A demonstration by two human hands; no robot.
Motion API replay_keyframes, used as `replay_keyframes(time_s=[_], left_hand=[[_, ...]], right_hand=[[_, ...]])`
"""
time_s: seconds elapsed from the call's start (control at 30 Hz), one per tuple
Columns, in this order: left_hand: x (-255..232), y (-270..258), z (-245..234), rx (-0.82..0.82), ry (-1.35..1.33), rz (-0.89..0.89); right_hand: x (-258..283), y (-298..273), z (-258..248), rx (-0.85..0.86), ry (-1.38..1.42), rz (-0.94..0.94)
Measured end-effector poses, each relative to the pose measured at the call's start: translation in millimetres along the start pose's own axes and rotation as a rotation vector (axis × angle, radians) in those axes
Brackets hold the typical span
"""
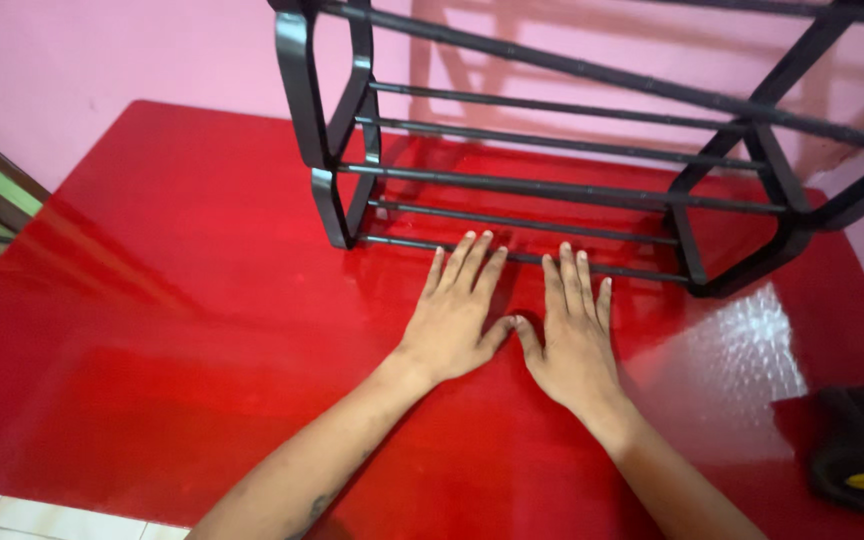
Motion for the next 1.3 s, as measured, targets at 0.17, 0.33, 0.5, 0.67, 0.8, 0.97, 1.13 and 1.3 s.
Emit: replay_keyframes(time_s=[0.17,0.33,0.5,0.67,0.8,0.97,1.13,1.3], left_hand=[[-20,11,-27,-0.07,-0.065,0.031],[-42,22,-68,-0.17,-0.102,0.078],[-64,30,-106,-0.301,-0.132,0.153],[-81,40,-144,-0.447,-0.129,0.236],[-89,59,-185,-0.614,-0.161,0.325],[-86,85,-235,-0.858,-0.027,0.387],[-74,106,-274,-1.041,0.058,0.415],[-47,117,-287,-1.15,0.069,0.371]], right_hand=[[6,9,-33,-0.121,0.027,-0.057],[14,23,-77,-0.225,0.046,-0.111],[31,39,-123,-0.335,0.07,-0.184],[49,66,-166,-0.52,0.159,-0.254],[67,102,-206,-0.706,0.114,-0.344],[86,155,-251,-0.905,0.028,-0.496],[109,193,-274,-0.941,0.029,-0.6],[130,220,-275,-0.98,0.003,-0.66]])
Point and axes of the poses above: each hand's wrist, its own y-axis towards the middle knuckle, its own z-axis out of the palm, x = y × z, the point moved 4 cm from there along y, towards the middle knuckle, and after that the axes turned 11 degrees about -y, right-handed, at the moved point
